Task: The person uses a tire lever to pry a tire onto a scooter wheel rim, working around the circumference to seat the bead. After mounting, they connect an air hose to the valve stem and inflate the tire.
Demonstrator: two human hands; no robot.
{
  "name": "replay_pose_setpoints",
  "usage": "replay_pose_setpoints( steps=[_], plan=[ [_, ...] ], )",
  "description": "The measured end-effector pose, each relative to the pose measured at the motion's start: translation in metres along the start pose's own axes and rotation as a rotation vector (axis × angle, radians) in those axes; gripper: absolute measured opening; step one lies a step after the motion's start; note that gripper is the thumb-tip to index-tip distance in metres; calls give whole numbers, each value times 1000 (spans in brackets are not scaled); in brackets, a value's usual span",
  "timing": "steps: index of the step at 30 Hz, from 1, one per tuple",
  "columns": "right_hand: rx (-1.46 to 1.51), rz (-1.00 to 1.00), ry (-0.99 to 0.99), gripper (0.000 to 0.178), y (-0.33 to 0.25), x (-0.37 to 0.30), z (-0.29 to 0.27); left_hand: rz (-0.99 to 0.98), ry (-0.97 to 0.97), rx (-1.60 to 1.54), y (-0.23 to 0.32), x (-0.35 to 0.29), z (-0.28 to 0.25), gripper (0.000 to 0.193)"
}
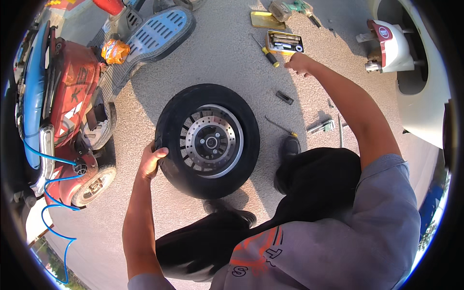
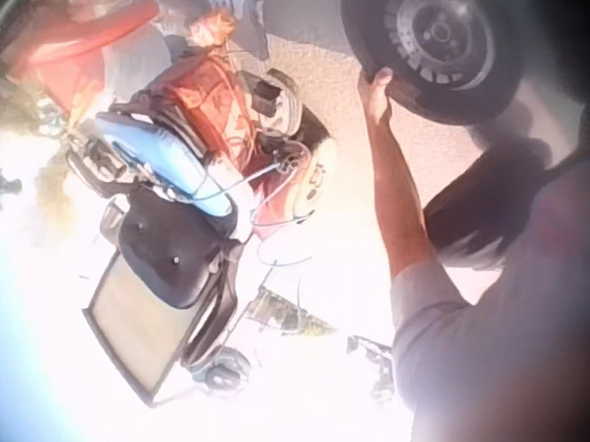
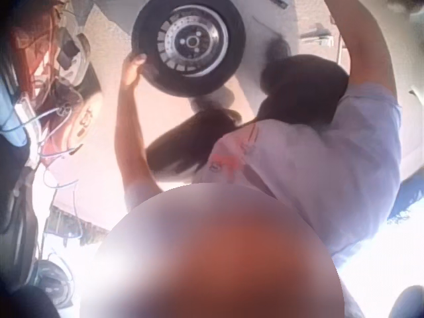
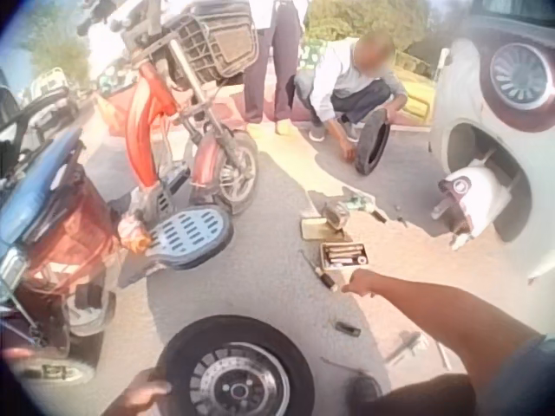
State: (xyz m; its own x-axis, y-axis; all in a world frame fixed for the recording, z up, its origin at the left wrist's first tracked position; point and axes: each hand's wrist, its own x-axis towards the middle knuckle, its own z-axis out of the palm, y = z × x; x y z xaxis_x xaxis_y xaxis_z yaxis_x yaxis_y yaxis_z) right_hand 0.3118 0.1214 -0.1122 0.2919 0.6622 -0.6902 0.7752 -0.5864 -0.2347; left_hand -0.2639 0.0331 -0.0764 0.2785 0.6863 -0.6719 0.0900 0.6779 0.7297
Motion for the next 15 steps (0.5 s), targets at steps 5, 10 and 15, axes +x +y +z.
replay_pose_setpoints(
  steps=[5,10,15],
  plan=[
    [-364,-250,106,57,0,80,47,-90,17,-209,-46,33,-40,79],
    [-350,-298,241,58,-11,129,65,-94,52,-300,-76,47,-58,78],
    [-397,-300,336,56,-9,142,80,-103,111,-170,-59,57,-53,74]
  ],
)
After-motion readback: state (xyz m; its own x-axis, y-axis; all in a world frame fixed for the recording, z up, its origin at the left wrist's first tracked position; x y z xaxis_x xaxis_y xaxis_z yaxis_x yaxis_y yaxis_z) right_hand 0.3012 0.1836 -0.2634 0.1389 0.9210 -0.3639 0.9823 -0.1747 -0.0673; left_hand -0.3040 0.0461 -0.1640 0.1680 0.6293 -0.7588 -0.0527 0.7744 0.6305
